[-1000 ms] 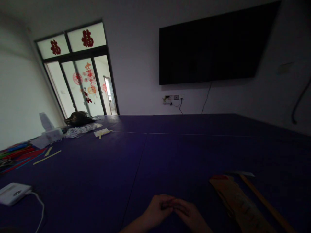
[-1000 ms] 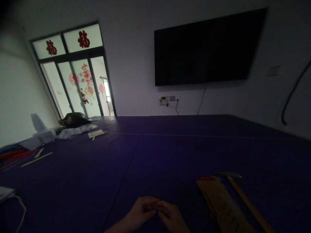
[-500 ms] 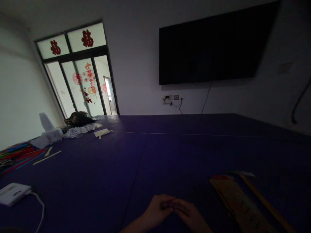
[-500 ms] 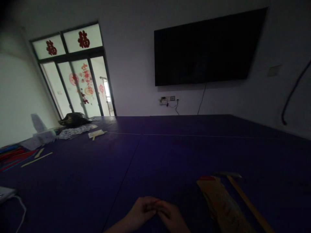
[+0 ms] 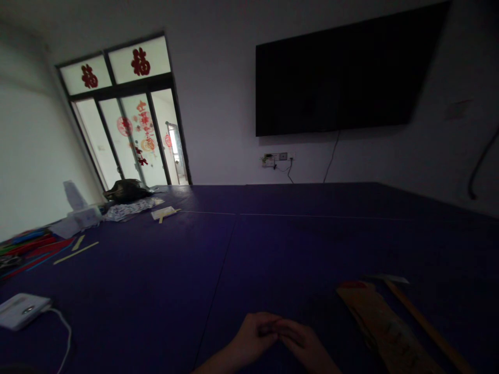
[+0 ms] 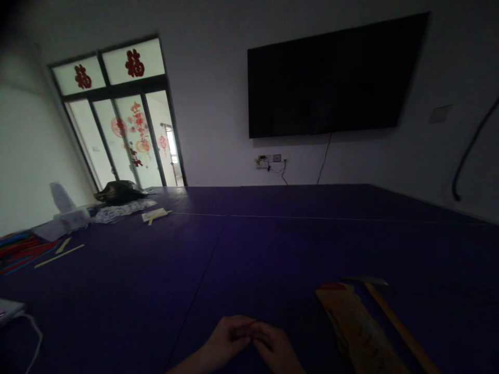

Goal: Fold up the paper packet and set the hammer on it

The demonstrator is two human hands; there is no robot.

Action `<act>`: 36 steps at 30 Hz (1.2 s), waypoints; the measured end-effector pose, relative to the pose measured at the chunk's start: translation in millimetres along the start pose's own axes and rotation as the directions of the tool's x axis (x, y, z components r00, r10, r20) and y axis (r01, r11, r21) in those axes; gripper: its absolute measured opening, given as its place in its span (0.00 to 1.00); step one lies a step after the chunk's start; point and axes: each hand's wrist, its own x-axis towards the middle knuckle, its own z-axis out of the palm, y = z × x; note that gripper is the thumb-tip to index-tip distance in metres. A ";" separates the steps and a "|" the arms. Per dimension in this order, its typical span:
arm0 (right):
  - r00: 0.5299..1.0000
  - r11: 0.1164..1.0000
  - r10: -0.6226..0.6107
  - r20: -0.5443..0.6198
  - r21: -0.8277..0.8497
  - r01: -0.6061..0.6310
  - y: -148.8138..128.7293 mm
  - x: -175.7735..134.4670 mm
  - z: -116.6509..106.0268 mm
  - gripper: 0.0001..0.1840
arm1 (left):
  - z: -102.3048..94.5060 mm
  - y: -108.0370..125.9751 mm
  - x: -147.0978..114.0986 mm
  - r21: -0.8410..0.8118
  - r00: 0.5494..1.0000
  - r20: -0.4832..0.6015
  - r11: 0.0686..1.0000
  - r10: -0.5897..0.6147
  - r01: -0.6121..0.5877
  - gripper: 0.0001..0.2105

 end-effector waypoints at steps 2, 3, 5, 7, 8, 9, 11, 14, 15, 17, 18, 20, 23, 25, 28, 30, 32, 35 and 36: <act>1.000 1.000 -0.010 0.009 0.014 0.010 -0.8 0.0 0.0 0.14 | -0.8 -2.4 0.6 0.032 1.000 -0.018 0.999 -0.011 0.012 0.14; 1.000 1.000 -0.015 0.018 0.021 0.015 -0.7 0.1 -0.1 0.14 | -1.2 -3.5 0.8 0.043 1.000 -0.024 0.999 -0.015 0.016 0.15; 0.999 0.999 -0.022 0.025 0.025 0.021 0.2 0.3 -0.5 0.13 | -1.9 -4.5 0.8 0.039 1.000 -0.003 0.999 -0.013 0.013 0.15; 0.999 0.999 -0.027 0.018 0.017 0.027 1.6 0.6 -0.8 0.13 | -2.1 -3.3 0.4 0.017 1.000 0.022 1.000 -0.008 0.008 0.15; 0.999 1.000 -0.028 0.016 0.011 0.028 2.3 0.7 -0.9 0.13 | -2.1 -2.0 0.1 0.013 1.000 0.018 1.000 -0.009 0.009 0.15; 0.999 1.000 -0.028 0.014 0.004 0.028 2.9 0.7 -0.9 0.13 | -1.9 -0.5 -0.3 0.012 1.000 0.005 1.000 -0.011 0.011 0.15; 0.999 0.999 -0.028 0.015 -0.015 0.028 3.8 0.6 -0.7 0.14 | -1.5 2.2 -0.7 0.001 1.000 -0.016 1.000 -0.009 0.009 0.15; 1.000 0.999 -0.026 -0.008 -0.034 0.026 5.0 0.3 -0.3 0.15 | -1.1 3.3 -0.5 -0.009 1.000 -0.003 1.000 0.010 -0.010 0.14; 1.000 0.999 -0.022 -0.014 -0.040 0.022 5.2 0.2 -0.2 0.16 | -1.0 2.9 -0.3 -0.003 1.000 0.002 1.000 0.012 -0.012 0.14; 1.000 0.999 -0.013 -0.018 -0.047 0.012 5.3 0.3 -0.2 0.16 | -0.9 1.4 0.0 0.011 1.000 0.012 1.000 0.007 -0.007 0.14; 1.000 0.999 -0.011 -0.015 -0.048 0.011 5.0 0.3 -0.2 0.16 | -0.8 0.7 0.0 0.009 1.000 0.011 1.000 0.002 -0.002 0.15; 1.000 0.999 -0.013 0.002 -0.035 0.013 4.2 0.5 -0.3 0.16 | -0.4 0.2 -0.3 0.004 1.000 -0.003 1.000 -0.011 0.011 0.15; 1.000 1.000 -0.021 0.014 -0.010 0.021 4.2 0.9 -0.8 0.15 | -0.1 1.0 -1.0 0.022 0.998 -0.052 0.999 -0.025 0.026 0.15; 1.000 1.000 -0.025 0.007 -0.011 0.025 5.7 1.1 -1.2 0.14 | -0.3 1.4 -1.0 0.042 0.999 -0.042 0.999 -0.022 0.024 0.15; 1.000 1.000 -0.027 0.003 -0.012 0.027 7.4 1.3 -1.5 0.14 | -1.1 0.9 -0.4 0.068 1.000 -0.015 0.997 -0.025 0.026 0.15; 1.000 1.000 -0.026 0.004 -0.009 0.026 6.7 1.1 -1.2 0.14 | -1.3 0.9 -0.1 0.071 1.000 -0.015 0.997 -0.024 0.025 0.15; 1.000 1.000 -0.023 -0.002 -0.004 0.023 4.7 0.8 -0.6 0.14 | -1.1 1.6 0.0 0.069 1.000 -0.008 0.998 -0.016 0.016 0.15; 1.000 1.000 -0.026 0.013 0.009 0.025 3.0 0.7 -0.4 0.13 | -0.5 2.0 0.1 0.047 1.000 0.002 0.999 -0.011 0.011 0.15; 0.999 1.000 -0.027 0.020 0.014 0.027 3.4 0.8 -0.6 0.13 | -0.3 1.6 0.2 0.036 1.000 0.001 0.999 -0.010 0.010 0.15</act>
